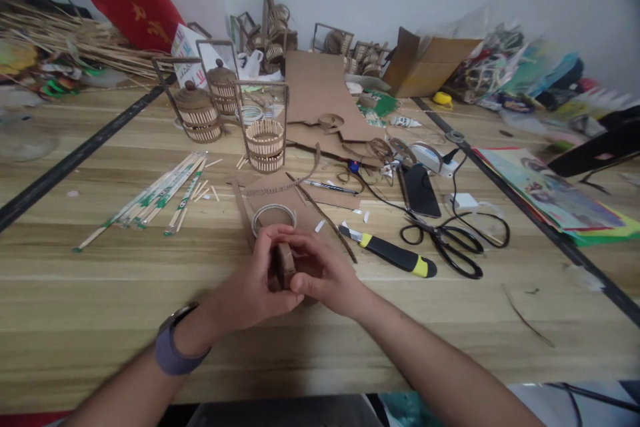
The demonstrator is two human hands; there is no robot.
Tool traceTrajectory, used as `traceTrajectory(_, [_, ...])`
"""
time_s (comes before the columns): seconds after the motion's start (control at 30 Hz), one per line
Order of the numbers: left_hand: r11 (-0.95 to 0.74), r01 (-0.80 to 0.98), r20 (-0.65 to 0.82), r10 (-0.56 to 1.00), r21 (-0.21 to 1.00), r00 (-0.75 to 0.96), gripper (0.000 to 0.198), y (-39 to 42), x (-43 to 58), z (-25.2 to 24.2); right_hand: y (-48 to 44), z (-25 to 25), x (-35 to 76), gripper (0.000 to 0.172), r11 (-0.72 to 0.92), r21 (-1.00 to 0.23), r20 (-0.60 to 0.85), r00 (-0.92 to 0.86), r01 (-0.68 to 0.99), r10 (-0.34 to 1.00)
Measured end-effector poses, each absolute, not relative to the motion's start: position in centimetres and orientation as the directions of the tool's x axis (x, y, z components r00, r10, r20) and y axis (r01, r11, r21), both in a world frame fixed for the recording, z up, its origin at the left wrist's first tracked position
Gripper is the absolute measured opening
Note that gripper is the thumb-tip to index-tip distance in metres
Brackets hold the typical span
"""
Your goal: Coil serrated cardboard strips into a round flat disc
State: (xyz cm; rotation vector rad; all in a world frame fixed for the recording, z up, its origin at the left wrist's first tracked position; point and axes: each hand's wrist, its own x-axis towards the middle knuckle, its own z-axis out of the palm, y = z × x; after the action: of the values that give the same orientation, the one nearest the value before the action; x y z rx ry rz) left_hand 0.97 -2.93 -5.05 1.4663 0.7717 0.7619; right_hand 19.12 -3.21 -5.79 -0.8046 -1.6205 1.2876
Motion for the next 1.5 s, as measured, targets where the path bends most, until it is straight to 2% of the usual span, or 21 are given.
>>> traceTrajectory(0.13, [0.016, 0.037, -0.03, 0.899, 0.999, 0.437, 0.054, -2.5, 1.0, -4.8, -2.8, -5.8, 19.6, 0.064, 0.175, -0.984, 0.178, -0.357, -0.042, 0.917])
traceTrajectory(0.2, [-0.003, 0.084, -0.026, 0.94, 0.996, 0.342, 0.05, -1.9, 0.6, -4.2, -2.6, -5.8, 19.9, 0.054, 0.158, -0.986, 0.136, -0.282, 0.053, 0.95])
traceTrajectory(0.27, [-0.022, 0.087, 0.002, 0.975, 0.996, 0.223, 0.05, -1.1, 0.0, -3.4, -2.4, -5.8, 20.1, 0.038, 0.179, -0.955, 0.131, -0.205, 0.237, 0.97])
traceTrajectory(0.3, [-0.03, 0.051, 0.022, 0.988, 0.998, 0.151, 0.049, -0.7, -0.4, -2.8, -2.4, -5.8, 20.1, 0.03, 0.226, -0.916, 0.163, -0.207, 0.332, 0.965])
traceTrajectory(0.37, [-0.077, -0.124, 0.076, 0.997, 0.989, -0.012, 0.043, -0.1, -1.3, -1.8, -2.7, -5.7, 19.7, 0.021, 0.394, -0.786, 0.25, -0.339, 0.476, 0.907])
traceTrajectory(0.4, [-0.126, -0.228, 0.108, 0.99, 0.965, -0.089, 0.038, 0.2, -1.8, -1.3, -3.0, -5.6, 19.3, 0.02, 0.493, -0.701, 0.271, -0.446, 0.516, 0.853])
traceTrajectory(0.47, [-0.183, -0.316, 0.126, 0.974, 0.931, -0.19, 0.032, 0.4, -2.4, -0.5, -3.9, -5.8, 18.2, 0.029, 0.638, -0.53, 0.24, -0.622, 0.559, 0.745])
traceTrajectory(0.53, [-0.194, -0.339, 0.113, 0.963, 0.921, -0.243, 0.033, 0.4, -2.6, -0.1, -4.9, -6.2, 17.0, 0.03, 0.678, -0.384, 0.159, -0.679, 0.626, 0.717])
traceTrajectory(0.63, [-0.171, -0.351, 0.097, 0.971, 0.921, -0.219, 0.036, 0.0, -2.2, 0.1, -5.8, -6.9, 15.8, 0.004, 0.658, -0.303, 0.082, -0.669, 0.689, 0.739])
traceTrajectory(0.7, [-0.17, -0.354, 0.106, 0.975, 0.92, -0.193, 0.037, -0.2, -1.9, 0.3, -5.7, -7.1, 15.9, 0.013, 0.589, -0.354, 0.056, -0.612, 0.727, 0.789])
traceTrajectory(0.8, [-0.179, -0.347, 0.121, 0.975, 0.921, -0.184, 0.036, -0.6, -1.8, 0.7, -4.9, -7.0, 16.8, 0.024, 0.438, -0.574, 0.095, -0.475, 0.691, 0.875])
traceTrajectory(0.9, [-0.21, -0.335, 0.165, 0.974, 0.918, -0.158, 0.033, -0.8, -1.9, 1.1, -3.9, -6.3, 17.9, 0.037, 0.317, -0.83, 0.145, -0.371, 0.459, 0.917])
traceTrajectory(1.0, [-0.25, -0.327, 0.244, 0.968, 0.911, -0.061, 0.036, -0.8, -1.8, 1.1, -3.4, -5.7, 18.4, 0.042, 0.185, -0.975, 0.135, -0.329, 0.124, 0.934])
traceTrajectory(1.07, [-0.274, -0.316, 0.301, 0.953, 0.908, 0.039, 0.038, -0.7, -1.5, 0.6, -3.3, -5.5, 18.5, 0.031, 0.106, -0.994, 0.113, -0.312, -0.041, 0.943])
traceTrajectory(1.13, [-0.289, -0.284, 0.336, 0.932, 0.914, 0.133, 0.037, -0.5, -1.0, -0.1, -3.3, -5.3, 18.4, 0.022, 0.09, -0.991, 0.115, -0.274, -0.102, 0.955])
traceTrajectory(1.3, [-0.223, -0.217, 0.273, 0.933, 0.95, 0.236, 0.036, 0.1, 0.1, -2.4, -2.9, -5.4, 18.7, 0.022, 0.26, -0.965, 0.261, -0.09, -0.024, 0.961])
traceTrajectory(1.5, [-0.079, -0.194, 0.13, 0.954, 0.978, 0.27, 0.036, -0.1, 0.7, -4.4, -2.7, -5.9, 18.8, 0.026, 0.194, -0.98, 0.195, -0.02, -0.045, 0.981])
